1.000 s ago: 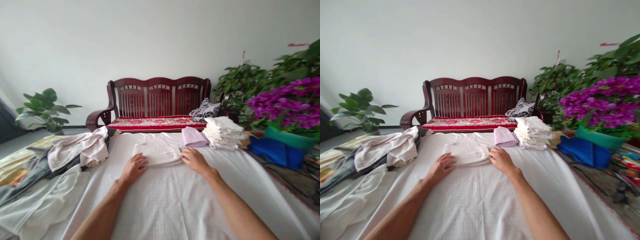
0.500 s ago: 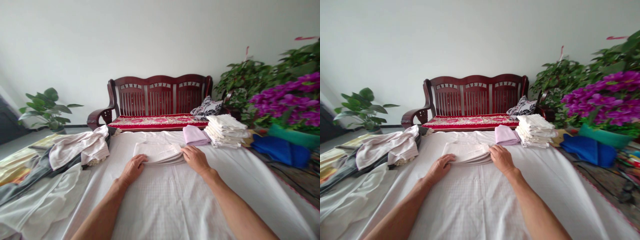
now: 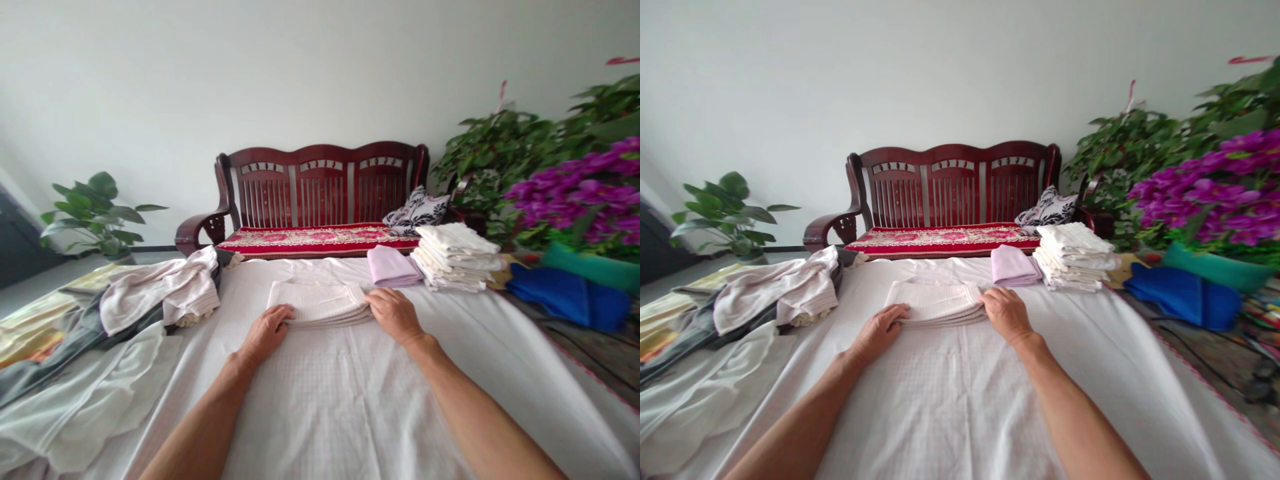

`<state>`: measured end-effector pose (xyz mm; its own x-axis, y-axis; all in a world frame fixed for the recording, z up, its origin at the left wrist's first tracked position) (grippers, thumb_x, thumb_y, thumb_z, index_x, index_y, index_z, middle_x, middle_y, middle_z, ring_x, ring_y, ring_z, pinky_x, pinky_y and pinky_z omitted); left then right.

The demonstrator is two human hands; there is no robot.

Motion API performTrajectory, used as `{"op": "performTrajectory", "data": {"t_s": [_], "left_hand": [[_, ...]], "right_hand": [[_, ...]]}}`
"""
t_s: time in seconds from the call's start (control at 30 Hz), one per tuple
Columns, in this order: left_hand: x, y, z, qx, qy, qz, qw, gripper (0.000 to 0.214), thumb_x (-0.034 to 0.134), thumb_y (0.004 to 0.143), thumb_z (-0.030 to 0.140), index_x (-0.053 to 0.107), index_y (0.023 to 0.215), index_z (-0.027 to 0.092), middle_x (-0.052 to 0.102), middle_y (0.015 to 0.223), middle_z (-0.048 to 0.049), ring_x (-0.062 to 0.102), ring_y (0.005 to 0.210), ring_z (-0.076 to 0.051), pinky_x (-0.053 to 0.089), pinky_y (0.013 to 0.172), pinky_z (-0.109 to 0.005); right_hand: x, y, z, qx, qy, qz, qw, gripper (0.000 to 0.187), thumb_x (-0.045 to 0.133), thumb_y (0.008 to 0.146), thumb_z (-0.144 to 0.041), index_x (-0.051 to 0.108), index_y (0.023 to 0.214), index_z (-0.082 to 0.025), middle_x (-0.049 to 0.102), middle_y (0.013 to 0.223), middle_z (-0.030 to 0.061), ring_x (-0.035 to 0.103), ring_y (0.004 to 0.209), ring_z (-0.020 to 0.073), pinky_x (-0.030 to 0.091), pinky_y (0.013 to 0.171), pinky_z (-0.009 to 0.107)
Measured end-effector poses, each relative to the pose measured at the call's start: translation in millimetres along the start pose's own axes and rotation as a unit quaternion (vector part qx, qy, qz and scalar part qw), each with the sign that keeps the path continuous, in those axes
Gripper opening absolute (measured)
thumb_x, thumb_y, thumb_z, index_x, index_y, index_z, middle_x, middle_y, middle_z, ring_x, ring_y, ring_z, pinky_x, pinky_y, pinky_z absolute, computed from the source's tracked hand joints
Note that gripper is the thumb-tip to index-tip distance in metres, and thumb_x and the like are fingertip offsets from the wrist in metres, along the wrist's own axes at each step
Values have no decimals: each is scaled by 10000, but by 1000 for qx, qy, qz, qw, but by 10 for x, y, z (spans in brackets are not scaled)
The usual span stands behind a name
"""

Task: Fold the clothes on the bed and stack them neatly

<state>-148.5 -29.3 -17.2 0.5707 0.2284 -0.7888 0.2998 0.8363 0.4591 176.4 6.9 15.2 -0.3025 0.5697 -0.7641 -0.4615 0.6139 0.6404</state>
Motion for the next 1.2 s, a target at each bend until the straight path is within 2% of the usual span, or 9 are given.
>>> {"op": "performTrajectory", "data": {"t_s": [0.27, 0.4, 0.53, 0.67, 0.77, 0.87, 0.97, 1.07, 1.2], "left_hand": [[-60, -20, 38, -5, 15, -27, 1000, 352, 498, 785, 89, 668, 1062, 223, 657, 1301, -67, 616, 1204, -220, 468, 1065, -359], [-112, 12, 108, -6, 19, -43, 999, 276, 500, 937, 265, 676, 1147, 228, 656, 1322, -76, 566, 1286, -247, 401, 1135, -416], [-82, 283, 273, -16, 64, -46, 997, 408, 392, 1023, 372, 612, 1328, 213, 588, 1424, -102, 433, 1413, -286, 292, 1188, -516], [78, 623, 364, -10, 133, -65, 989, 485, 405, 1021, 418, 527, 1430, 187, 461, 1529, -148, 328, 1468, -336, 250, 1190, -546], [227, 703, 244, -32, 176, -82, 981, 528, 476, 986, 464, 505, 1447, 208, 423, 1552, -162, 296, 1474, -372, 230, 1181, -588], [343, 652, 63, -40, 184, -83, 979, 549, 474, 975, 509, 480, 1460, 250, 425, 1552, -141, 312, 1465, -363, 225, 1175, -601], [400, 591, -51, -31, 176, -68, 982, 550, 451, 977, 529, 465, 1464, 273, 423, 1554, -124, 317, 1460, -350, 215, 1178, -595], [408, 554, -114, -39, 165, -46, 984, 514, 476, 967, 512, 488, 1435, 300, 450, 1536, -101, 322, 1456, -332, 204, 1186, -581], [316, 470, -293, -141, 101, 16, 985, 484, 563, 915, 417, 535, 1376, 271, 461, 1523, -121, 335, 1451, -340, 269, 1166, -547]], "right_hand": [[21, -37, 18, 32, 22, -68, 997, 295, 544, 816, -86, 749, 964, -239, 737, 936, 38, 607, 935, 218, 423, 843, 326], [-65, 43, -21, 60, 64, -48, 995, 407, 477, 774, -39, 746, 1018, -222, 736, 1114, 51, 608, 1075, 224, 417, 993, 355], [-53, 356, -246, 45, 84, -38, 995, 468, 368, 888, -91, 672, 1232, -180, 660, 1306, 89, 525, 1275, 221, 332, 1136, 384], [223, 643, -486, 60, 60, -129, 988, 498, 388, 970, -270, 513, 1431, -130, 476, 1517, 152, 364, 1434, 289, 250, 1180, 481], [480, 630, -487, 88, 38, -208, 974, 562, 422, 982, -389, 459, 1473, -119, 412, 1557, 173, 316, 1464, 313, 206, 1192, 527], [641, 493, -374, 92, 17, -224, 970, 574, 418, 987, -444, 459, 1476, -146, 452, 1533, 166, 343, 1452, 307, 204, 1191, 535], [692, 393, -289, 83, 6, -191, 978, 571, 404, 992, -457, 462, 1475, -158, 469, 1520, 167, 355, 1445, 302, 209, 1188, 537], [701, 377, -268, 81, 6, -193, 978, 587, 383, 997, -462, 449, 1483, -140, 456, 1529, 173, 347, 1450, 302, 204, 1190, 543], [681, 434, -248, 91, 13, -235, 968, 586, 374, 1000, -457, 440, 1491, -144, 435, 1546, 156, 326, 1463, 301, 190, 1199, 543]]}}
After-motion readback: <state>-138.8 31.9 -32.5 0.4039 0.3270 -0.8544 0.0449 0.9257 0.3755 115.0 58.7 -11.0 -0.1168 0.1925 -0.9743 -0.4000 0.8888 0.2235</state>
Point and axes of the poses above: each hand's wrist, its own y-axis towards the middle knuckle, its own x-axis out of the palm, z = x × y, the point moved 3 cm from there along y, towards the middle knuckle
